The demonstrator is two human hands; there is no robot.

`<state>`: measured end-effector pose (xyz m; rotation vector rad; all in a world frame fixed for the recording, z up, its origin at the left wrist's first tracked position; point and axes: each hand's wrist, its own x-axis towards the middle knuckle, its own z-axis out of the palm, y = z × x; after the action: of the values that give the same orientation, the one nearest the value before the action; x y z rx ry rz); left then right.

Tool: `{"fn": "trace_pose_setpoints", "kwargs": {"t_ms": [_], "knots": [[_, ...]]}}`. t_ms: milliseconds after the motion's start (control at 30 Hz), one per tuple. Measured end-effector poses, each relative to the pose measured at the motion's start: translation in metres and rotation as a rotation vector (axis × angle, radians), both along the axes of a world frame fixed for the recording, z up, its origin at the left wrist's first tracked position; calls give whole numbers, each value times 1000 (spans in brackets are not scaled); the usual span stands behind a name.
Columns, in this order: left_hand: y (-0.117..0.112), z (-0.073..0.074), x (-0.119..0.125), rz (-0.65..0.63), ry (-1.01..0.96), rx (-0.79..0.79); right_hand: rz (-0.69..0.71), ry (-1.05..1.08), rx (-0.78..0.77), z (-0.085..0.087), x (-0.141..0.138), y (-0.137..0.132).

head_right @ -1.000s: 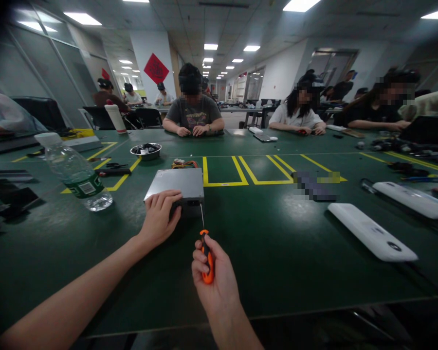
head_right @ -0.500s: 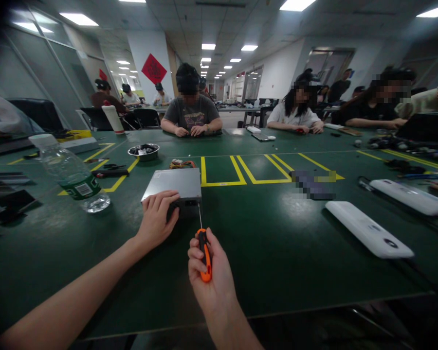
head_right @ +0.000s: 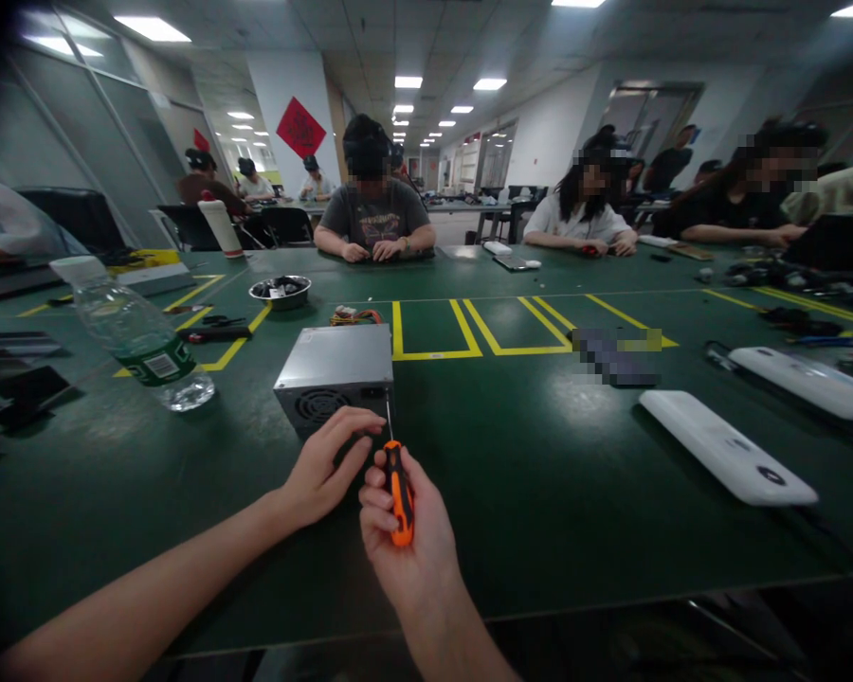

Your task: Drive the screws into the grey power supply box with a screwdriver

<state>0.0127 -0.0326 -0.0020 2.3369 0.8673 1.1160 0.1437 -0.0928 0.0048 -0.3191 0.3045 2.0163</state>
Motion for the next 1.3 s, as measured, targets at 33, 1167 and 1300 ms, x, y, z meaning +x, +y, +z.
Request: {"fn": "trace_pose_setpoints", "kwargs": {"t_ms": [33, 1167, 1300], "knots": [[-2, 1, 3, -64, -29, -144, 3, 4, -2, 0, 0, 1], [16, -1, -14, 98, 117, 264, -390, -2069, 2514, -3, 65, 22], [22, 0, -20, 210, 72, 298, -382, -2017, 2445, -9, 66, 28]]}}
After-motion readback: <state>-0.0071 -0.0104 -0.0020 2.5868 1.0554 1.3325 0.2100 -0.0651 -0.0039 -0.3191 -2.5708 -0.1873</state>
